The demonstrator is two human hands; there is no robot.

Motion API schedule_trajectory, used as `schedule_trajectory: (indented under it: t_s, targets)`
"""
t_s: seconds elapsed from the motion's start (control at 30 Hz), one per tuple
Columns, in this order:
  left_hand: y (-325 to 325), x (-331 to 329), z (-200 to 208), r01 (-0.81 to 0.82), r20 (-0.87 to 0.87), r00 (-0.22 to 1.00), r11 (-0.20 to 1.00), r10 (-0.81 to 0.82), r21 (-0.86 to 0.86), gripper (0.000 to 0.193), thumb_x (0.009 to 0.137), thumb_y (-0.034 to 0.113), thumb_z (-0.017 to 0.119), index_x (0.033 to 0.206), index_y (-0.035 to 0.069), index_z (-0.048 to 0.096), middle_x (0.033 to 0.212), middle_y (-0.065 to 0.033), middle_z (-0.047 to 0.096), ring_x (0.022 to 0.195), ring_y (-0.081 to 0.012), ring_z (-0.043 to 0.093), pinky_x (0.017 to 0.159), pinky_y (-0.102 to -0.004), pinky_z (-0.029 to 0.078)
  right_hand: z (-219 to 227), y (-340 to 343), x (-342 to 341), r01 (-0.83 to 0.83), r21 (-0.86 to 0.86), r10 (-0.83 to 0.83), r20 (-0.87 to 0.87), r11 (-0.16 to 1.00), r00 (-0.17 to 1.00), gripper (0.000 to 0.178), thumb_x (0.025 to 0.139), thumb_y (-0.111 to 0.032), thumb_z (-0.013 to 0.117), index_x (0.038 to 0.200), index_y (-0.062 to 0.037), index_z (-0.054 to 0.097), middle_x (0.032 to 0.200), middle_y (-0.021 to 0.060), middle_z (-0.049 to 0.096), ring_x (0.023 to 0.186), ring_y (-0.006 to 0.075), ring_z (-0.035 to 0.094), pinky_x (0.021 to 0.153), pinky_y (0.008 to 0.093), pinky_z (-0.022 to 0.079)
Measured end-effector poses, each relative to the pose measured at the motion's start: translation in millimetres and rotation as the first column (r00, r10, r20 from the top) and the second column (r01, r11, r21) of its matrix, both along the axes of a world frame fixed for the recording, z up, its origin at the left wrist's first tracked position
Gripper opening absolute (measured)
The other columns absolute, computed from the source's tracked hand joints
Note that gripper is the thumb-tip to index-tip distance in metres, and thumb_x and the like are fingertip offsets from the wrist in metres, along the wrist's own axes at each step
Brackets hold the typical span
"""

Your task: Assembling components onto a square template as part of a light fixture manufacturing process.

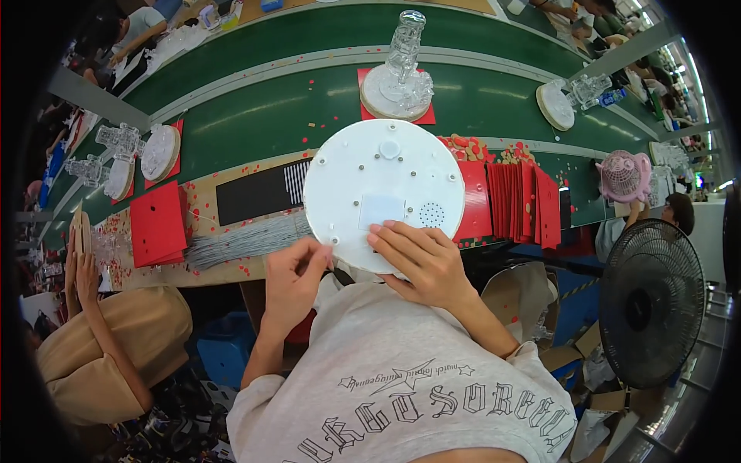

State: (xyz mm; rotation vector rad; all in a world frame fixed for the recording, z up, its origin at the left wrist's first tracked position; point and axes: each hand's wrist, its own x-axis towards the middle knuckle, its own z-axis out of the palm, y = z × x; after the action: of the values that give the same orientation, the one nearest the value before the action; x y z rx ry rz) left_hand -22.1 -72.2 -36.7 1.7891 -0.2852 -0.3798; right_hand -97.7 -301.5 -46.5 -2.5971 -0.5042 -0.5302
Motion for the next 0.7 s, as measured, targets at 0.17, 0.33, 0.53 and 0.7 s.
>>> schedule_trajectory:
  t_s: [0.17, 0.33, 0.53, 0.7]
  targets:
    - [-6.0, 19.9, 2.4, -0.162, 0.464, 0.886, 0.944, 0.012, 0.286, 0.019, 0.085, 0.004, 0.077, 0.073, -0.001, 0.063, 0.06, -0.0055, 0.055, 0.047, -0.0124, 0.043, 0.046, -0.0289, 0.032, -2.0, -2.4, -0.6, 0.046, -0.048, -0.045, 0.025, 0.998, 0.999, 0.064, 0.072, -0.022, 0.077, 0.133, -0.0072, 0.065, 0.14, 0.0062, 0.063, 0.129, 0.02, 0.059, 0.098, 0.0359, 0.047]
    - [-9.6, 27.3, -19.6, -0.065, 0.044, 0.997, 0.998, 0.064, 0.022, 0.019, 0.089, 0.006, 0.077, 0.088, 0.003, 0.058, 0.061, 0.0002, 0.058, 0.052, -0.0051, 0.042, 0.047, -0.0245, 0.03, -1.4, -12.6, -7.9, 0.104, -0.01, -0.104, 0.012, 0.994, 0.994, 0.065, 0.071, -0.027, 0.079, 0.132, -0.0102, 0.067, 0.14, 0.0029, 0.063, 0.133, 0.0208, 0.057, 0.106, 0.0448, 0.041]
    - [-13.2, 15.3, -21.1, -0.151, -0.281, 0.957, 0.945, 0.066, -0.291, 0.074, 0.099, 0.006, 0.058, 0.162, 0.01, 0.018, 0.065, 0.0026, 0.056, 0.045, -0.0012, 0.03, 0.041, -0.021, 0.023, -25.4, -63.1, 0.8, 0.298, 0.179, -0.331, 0.197, 0.938, 0.923, 0.055, 0.088, -0.042, 0.069, 0.135, -0.0131, 0.066, 0.15, 0.0133, 0.053, 0.146, 0.0306, 0.041, 0.121, 0.0561, 0.021]
    - [-30.6, 12.4, -25.8, -0.087, -0.314, 0.949, 0.923, -0.038, -0.375, 0.069, 0.104, 0.014, 0.053, 0.162, 0.007, 0.018, 0.086, -0.0091, 0.069, 0.047, -0.0044, 0.051, 0.038, -0.0195, 0.019, -149.5, -247.2, -40.8, 0.99, 0.12, -0.995, -0.062, 0.076, 0.084, 0.049, 0.103, -0.043, 0.05, 0.14, -0.0121, 0.059, 0.155, 0.0171, 0.044, 0.144, 0.0372, 0.039, 0.111, 0.0664, 0.031]
